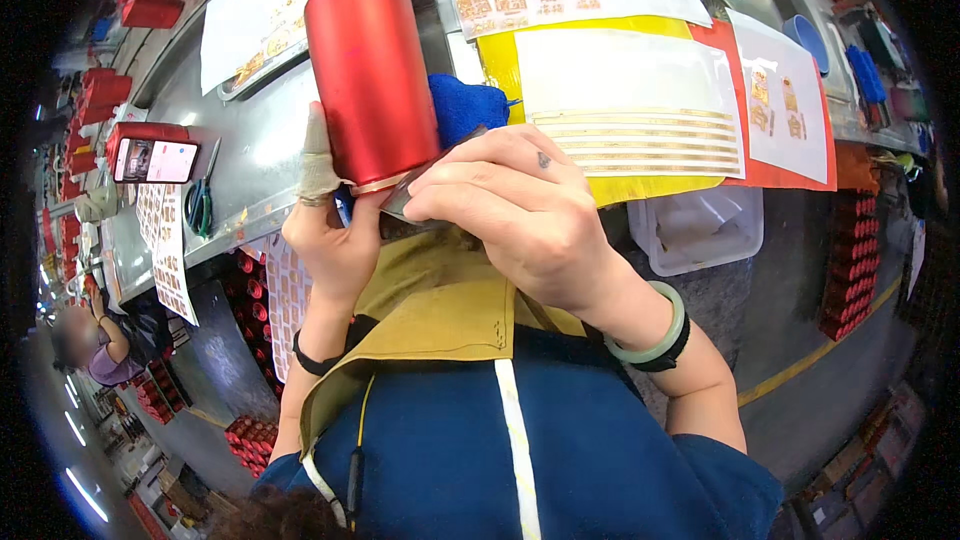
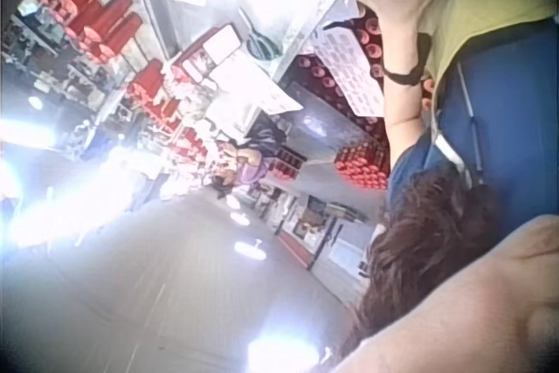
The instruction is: Apply gold and red adhesive labels to red cylindrical liquor bottles using a small scraper tool.
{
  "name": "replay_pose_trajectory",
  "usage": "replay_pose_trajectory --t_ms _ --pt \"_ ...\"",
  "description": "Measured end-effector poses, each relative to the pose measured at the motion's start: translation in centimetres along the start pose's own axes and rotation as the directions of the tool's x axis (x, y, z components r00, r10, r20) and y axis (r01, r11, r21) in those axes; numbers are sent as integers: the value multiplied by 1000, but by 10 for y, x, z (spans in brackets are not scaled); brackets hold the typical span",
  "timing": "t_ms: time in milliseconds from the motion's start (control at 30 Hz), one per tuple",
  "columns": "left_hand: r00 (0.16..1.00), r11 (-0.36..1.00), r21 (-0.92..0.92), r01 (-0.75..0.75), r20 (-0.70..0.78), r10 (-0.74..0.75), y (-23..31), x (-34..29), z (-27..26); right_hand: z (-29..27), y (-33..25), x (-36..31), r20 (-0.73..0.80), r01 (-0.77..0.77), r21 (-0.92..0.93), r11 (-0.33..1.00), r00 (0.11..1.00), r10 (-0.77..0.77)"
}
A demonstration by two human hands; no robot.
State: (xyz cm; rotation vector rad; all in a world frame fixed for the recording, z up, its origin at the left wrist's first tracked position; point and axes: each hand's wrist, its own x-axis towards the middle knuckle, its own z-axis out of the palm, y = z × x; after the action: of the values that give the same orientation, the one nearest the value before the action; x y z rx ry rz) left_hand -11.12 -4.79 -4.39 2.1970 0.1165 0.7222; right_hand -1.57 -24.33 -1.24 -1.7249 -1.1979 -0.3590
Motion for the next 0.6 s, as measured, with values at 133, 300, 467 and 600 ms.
replay_pose_trajectory --t_ms 133,300,467,600 --pt "999 995 -81 51 5 -51 -1 -2 -1 0 -2 1 -3 -13 -6 1000 1000 13" --pt "947 916 242 -321 80 310 24 24 6 1 -4 3 -16 -20 -13 1000 1000 20" --pt "988 975 155 -157 9 157 5 11 5 0 0 0 -20 -46 0 999 999 46" --pt "993 993 -7 119 21 -119 1 -9 0 1 -2 4 -2 -5 2 1000 1000 5"
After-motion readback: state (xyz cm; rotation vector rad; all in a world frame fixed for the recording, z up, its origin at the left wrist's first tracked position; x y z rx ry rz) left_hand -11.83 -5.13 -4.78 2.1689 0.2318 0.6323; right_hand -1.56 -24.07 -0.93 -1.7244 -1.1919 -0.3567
